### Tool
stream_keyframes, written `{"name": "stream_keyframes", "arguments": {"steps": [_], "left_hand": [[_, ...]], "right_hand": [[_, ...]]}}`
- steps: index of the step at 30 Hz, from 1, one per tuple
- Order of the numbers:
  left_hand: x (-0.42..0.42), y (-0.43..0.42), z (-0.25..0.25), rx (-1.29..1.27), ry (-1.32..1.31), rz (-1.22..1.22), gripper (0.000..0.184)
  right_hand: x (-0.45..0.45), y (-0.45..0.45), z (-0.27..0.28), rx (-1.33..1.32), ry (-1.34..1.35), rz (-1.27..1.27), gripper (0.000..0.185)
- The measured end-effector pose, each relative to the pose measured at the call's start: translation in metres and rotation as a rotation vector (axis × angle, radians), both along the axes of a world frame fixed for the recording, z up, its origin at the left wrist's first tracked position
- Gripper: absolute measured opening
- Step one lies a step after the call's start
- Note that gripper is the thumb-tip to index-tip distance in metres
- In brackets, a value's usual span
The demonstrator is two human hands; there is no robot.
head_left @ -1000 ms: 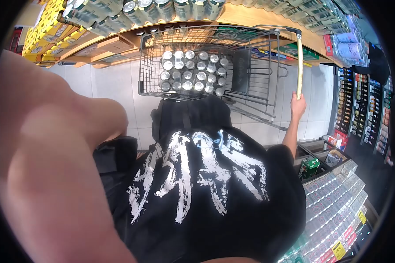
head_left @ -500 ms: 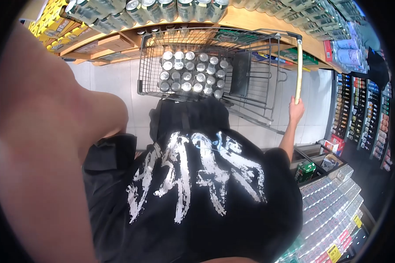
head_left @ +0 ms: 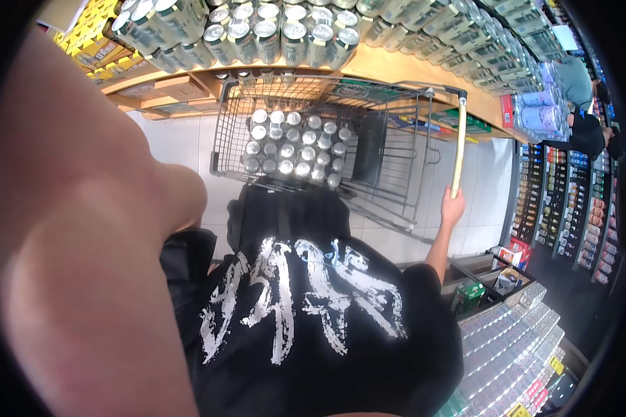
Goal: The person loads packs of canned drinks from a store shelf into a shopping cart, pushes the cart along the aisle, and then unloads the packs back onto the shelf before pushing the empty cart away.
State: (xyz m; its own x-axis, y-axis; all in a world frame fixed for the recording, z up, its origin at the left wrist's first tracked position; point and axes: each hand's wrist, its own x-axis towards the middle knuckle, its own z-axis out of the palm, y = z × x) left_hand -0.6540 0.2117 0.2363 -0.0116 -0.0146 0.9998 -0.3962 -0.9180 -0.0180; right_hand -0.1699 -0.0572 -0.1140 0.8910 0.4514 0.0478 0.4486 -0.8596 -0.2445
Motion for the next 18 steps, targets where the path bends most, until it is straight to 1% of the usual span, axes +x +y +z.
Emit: {"name": "stream_keyframes", "arguments": {"steps": [3, 5, 6, 8, 9, 10, 11, 12, 13, 14, 15, 16, 17, 18], "left_hand": [[-0.001, 0.007, 0.003, -0.009, -0.021, 0.01, 0.042], [0.002, 0.016, 0.004, -0.041, -0.047, 0.016, 0.043], [0.001, 0.021, 0.002, -0.072, -0.069, 0.031, 0.044], [0.008, 0.035, -0.006, -0.182, -0.107, 0.057, 0.044], [0.012, 0.043, -0.018, -0.293, -0.141, 0.082, 0.045], [0.016, 0.051, -0.033, -0.426, -0.167, 0.072, 0.045], [0.026, 0.054, -0.055, -0.59, -0.285, 0.031, 0.044], [0.026, 0.063, -0.075, -0.714, -0.154, -0.018, 0.038], [0.027, 0.072, -0.105, -0.97, -0.065, 0.03, 0.031], [0.026, 0.082, -0.136, -1.142, 0.083, 0.097, 0.024], [0.027, 0.092, -0.17, -1.33, 0.141, 0.053, 0.021], [0.027, 0.102, -0.205, -1.469, 0.243, 0.019, 0.024], [0.027, 0.111, -0.235, -1.61, 0.351, -0.015, 0.027], [0.033, 0.114, -0.253, -1.685, 0.426, 0.008, 0.034]], "right_hand": [[-0.002, -0.002, -0.001, 0.059, -0.042, -0.003, 0.037], [-0.014, 0.003, 0.01, 0.262, -0.072, 0.065, 0.04], [-0.019, 0.006, 0.018, 0.272, -0.108, 0.082, 0.041], [-0.026, 0.009, 0.022, 0.294, -0.416, 0.16, 0.038], [-0.028, 0.017, 0.022, 0.308, -0.575, 0.198, 0.036], [-0.032, 0.029, 0.022, 0.407, -0.534, 0.217, 0.033], [-0.043, 0.044, 0.021, 0.506, -0.496, 0.232, 0.03], [-0.058, 0.058, 0.019, 0.602, -0.455, 0.245, 0.027], [-0.077, 0.078, 0.028, 0.654, -0.336, 0.309, 0.024], [-0.095, 0.105, 0.036, 0.704, -0.213, 0.374, 0.02], [-0.103, 0.129, 0.034, 0.685, -0.071, 0.404, 0.019], [-0.11, 0.153, 0.031, 0.662, 0.074, 0.435, 0.019], [-0.123, 0.181, 0.035, 0.704, 0.25, 0.392, 0.022], [-0.13, 0.211, 0.038, 0.743, 0.426, 0.345, 0.026]]}}
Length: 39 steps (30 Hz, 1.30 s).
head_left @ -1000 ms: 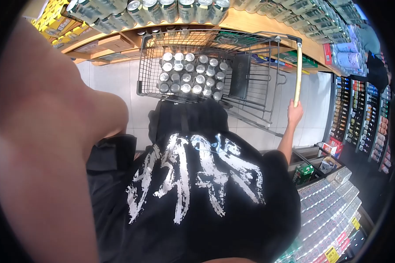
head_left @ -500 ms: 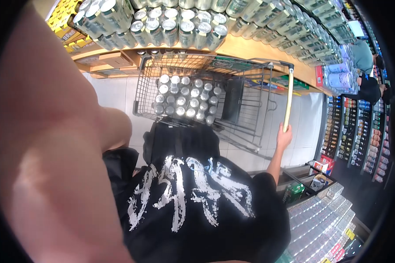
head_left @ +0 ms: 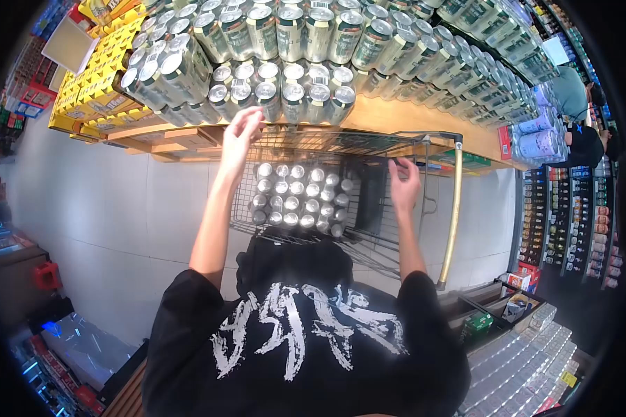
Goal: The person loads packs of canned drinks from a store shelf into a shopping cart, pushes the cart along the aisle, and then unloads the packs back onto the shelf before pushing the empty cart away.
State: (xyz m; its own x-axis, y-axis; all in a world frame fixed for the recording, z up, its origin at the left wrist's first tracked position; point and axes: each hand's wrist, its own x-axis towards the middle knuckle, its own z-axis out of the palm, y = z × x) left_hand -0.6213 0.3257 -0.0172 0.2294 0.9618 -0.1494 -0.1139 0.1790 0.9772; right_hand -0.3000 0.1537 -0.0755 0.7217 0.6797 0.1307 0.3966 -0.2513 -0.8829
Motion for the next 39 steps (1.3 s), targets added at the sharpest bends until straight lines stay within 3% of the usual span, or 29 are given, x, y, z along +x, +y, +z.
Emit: {"name": "stream_keyframes", "arguments": {"steps": [2, 4, 6, 9, 12, 23, 27, 28, 33, 35, 37, 39], "left_hand": [[0.009, 0.007, -0.031, -0.135, 0.065, -0.096, 0.042], [0.022, 0.019, -0.054, -0.228, 0.034, -0.131, 0.049], [0.034, 0.031, -0.064, -0.297, 0.021, -0.136, 0.059], [0.048, 0.045, -0.069, -0.305, 0.065, -0.136, 0.075], [0.054, 0.053, -0.069, -0.19, 0.166, -0.19, 0.093], [0.066, 0.061, -0.084, -0.287, 0.168, -0.159, 0.097], [0.064, 0.062, -0.103, -0.275, 0.046, -0.099, 0.078], [0.065, 0.06, -0.102, -0.296, 0.033, -0.099, 0.072], [0.059, 0.044, -0.104, -0.215, 0.074, -0.077, 0.039], [0.056, 0.031, -0.125, -0.089, -0.115, -0.1, 0.04], [0.052, 0.003, -0.13, 0.102, -0.029, -0.106, 0.039], [0.047, -0.025, -0.143, 0.031, -0.049, -0.102, 0.041]], "right_hand": [[0.005, 0.057, -0.015, -0.126, 0.066, 0.093, 0.049], [0.01, 0.111, -0.021, -0.223, 0.455, 0.189, 0.087], [-0.004, 0.15, 0.006, -0.243, 0.755, 0.229, 0.106], [-0.009, 0.213, -0.007, -0.304, 0.768, 0.221, 0.112], [-0.012, 0.237, -0.014, -0.302, 0.793, 0.329, 0.105], [-0.01, 0.228, -0.044, -0.136, 0.818, 0.298, 0.081], [-0.022, 0.197, -0.041, -0.005, 0.748, 0.336, 0.064], [-0.03, 0.184, -0.03, 0.03, 0.747, 0.311, 0.051], [-0.035, 0.147, -0.069, 0.192, 0.629, 0.402, 0.037], [-0.032, 0.127, -0.089, 0.17, 0.628, 0.435, 0.037], [-0.038, 0.103, -0.086, 0.217, 0.653, 0.492, 0.042], [-0.038, 0.08, -0.105, 0.235, 0.612, 0.52, 0.041]]}}
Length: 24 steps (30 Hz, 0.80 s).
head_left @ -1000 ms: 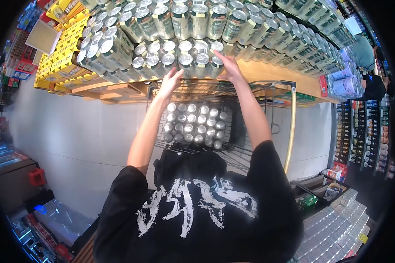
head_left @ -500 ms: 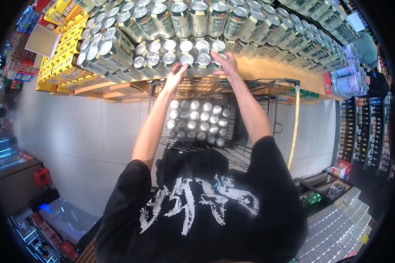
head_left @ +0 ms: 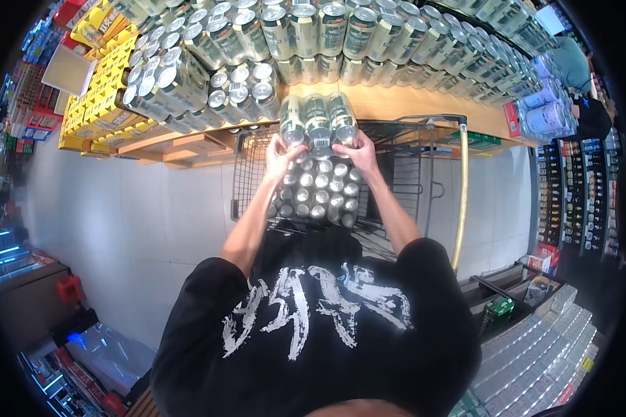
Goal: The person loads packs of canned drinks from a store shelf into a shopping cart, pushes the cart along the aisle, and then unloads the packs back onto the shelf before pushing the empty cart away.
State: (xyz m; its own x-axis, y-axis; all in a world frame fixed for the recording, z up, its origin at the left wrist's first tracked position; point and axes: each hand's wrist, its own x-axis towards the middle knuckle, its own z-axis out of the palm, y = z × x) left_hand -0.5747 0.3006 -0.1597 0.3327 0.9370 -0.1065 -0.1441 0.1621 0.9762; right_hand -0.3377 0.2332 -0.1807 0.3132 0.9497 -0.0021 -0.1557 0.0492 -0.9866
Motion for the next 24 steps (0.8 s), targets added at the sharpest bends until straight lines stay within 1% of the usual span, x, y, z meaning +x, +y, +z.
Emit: {"name": "stream_keyframes", "arguments": {"steps": [2, 3, 4, 5, 8, 9, 11, 12, 13, 16, 17, 20, 21, 24], "left_hand": [[-0.003, -0.034, 0.019, -0.073, -0.054, 0.012, 0.039], [-0.011, -0.046, 0.009, -0.063, 0.038, 0.003, 0.039], [-0.014, -0.057, 0.011, -0.052, 0.126, -0.007, 0.038], [-0.017, -0.069, 0.013, -0.046, 0.213, -0.039, 0.036], [-0.021, -0.093, 0.014, -0.215, 0.142, -0.11, 0.033], [-0.026, -0.096, 0.011, -0.29, 0.204, -0.162, 0.033], [-0.029, -0.101, -0.005, -0.335, 0.307, -0.237, 0.034], [-0.03, -0.103, -0.019, -0.354, 0.357, -0.273, 0.035], [-0.035, -0.107, -0.062, -0.365, 0.296, -0.291, 0.037], [-0.029, -0.122, -0.053, -0.365, 0.357, -0.378, 0.039], [-0.026, -0.124, -0.048, -0.441, 0.336, -0.406, 0.045], [-0.022, -0.131, -0.09, -0.435, 0.508, -0.467, 0.051], [-0.019, -0.133, -0.089, -0.456, 0.522, -0.471, 0.057], [-0.01, -0.143, -0.09, -0.463, 0.63, -0.467, 0.061]], "right_hand": [[-0.007, -0.034, 0.007, -0.163, -0.074, -0.025, 0.03], [-0.019, -0.052, 0.038, -0.173, -0.043, -0.03, 0.03], [-0.025, -0.065, 0.046, -0.154, -0.037, -0.04, 0.03], [-0.026, -0.074, 0.034, -0.157, -0.044, -0.054, 0.03], [-0.03, -0.112, 0.009, -0.264, -0.064, -0.09, 0.034], [-0.031, -0.123, 0.003, -0.308, -0.071, -0.098, 0.036], [-0.032, -0.144, -0.036, -0.345, -0.12, -0.149, 0.045], [-0.033, -0.153, -0.041, -0.368, -0.121, -0.167, 0.051], [-0.035, -0.162, -0.045, -0.39, -0.122, -0.186, 0.057], [-0.042, -0.186, -0.049, -0.504, -0.096, -0.217, 0.057], [-0.042, -0.194, -0.049, -0.607, -0.091, -0.22, 0.057], [-0.044, -0.211, -0.055, -0.669, -0.086, -0.255, 0.053], [-0.043, -0.216, -0.058, -0.696, -0.131, -0.259, 0.054], [-0.041, -0.227, -0.068, -0.832, -0.118, -0.232, 0.054]]}}
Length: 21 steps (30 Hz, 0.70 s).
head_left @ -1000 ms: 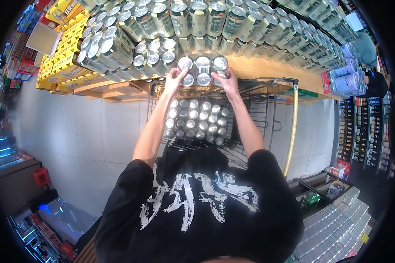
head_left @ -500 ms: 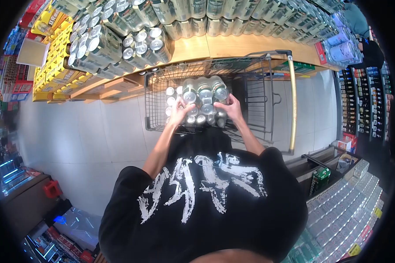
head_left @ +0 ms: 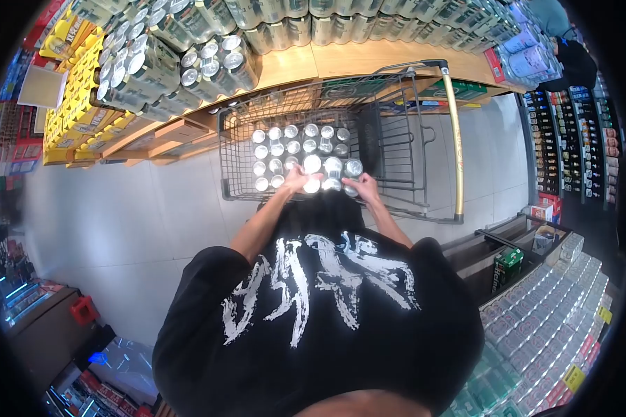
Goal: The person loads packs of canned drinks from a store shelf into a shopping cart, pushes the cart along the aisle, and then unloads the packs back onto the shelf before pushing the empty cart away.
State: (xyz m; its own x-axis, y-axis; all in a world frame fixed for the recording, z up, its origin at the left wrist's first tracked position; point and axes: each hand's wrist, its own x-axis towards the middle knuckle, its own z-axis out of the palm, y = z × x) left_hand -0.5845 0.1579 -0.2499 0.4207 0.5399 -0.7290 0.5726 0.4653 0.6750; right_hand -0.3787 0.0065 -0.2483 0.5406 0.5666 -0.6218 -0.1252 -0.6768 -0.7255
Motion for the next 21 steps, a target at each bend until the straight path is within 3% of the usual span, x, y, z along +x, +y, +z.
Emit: {"name": "stream_keyframes", "arguments": {"steps": [5, 9, 12, 13, 16, 17, 20, 21], "left_hand": [[0.009, -0.007, -0.011, 0.023, 0.064, -0.177, 0.089], [0.013, 0.002, 0.011, -0.043, 0.005, -0.381, 0.08], [0.005, 0.01, -0.054, 0.126, -0.04, -0.579, 0.087], [0.007, 0.014, -0.006, 0.157, 0.016, -0.669, 0.082], [-0.004, 0.017, -0.004, 0.048, -0.102, -0.523, 0.071], [-0.009, 0.019, -0.001, 0.082, -0.05, -0.537, 0.059], [-0.04, 0.026, -0.031, -0.039, -0.162, -0.323, 0.053], [-0.044, 0.029, -0.006, -0.031, -0.165, -0.302, 0.046]], "right_hand": [[0.011, -0.017, -0.028, -0.169, 0.024, 0.028, 0.038], [0.031, -0.024, -0.054, -0.239, 0.16, 0.007, 0.039], [0.035, -0.016, -0.031, -0.247, 0.221, -0.016, 0.041], [0.036, -0.015, -0.019, -0.245, 0.243, -0.025, 0.042], [0.038, -0.01, 0.008, -0.326, 0.168, 0.049, 0.046], [0.036, -0.011, 0.016, -0.311, 0.182, 0.061, 0.057], [0.037, -0.03, -0.038, -0.222, -0.242, 0.101, 0.068], [0.036, -0.033, -0.044, -0.157, -0.192, 0.047, 0.074]]}}
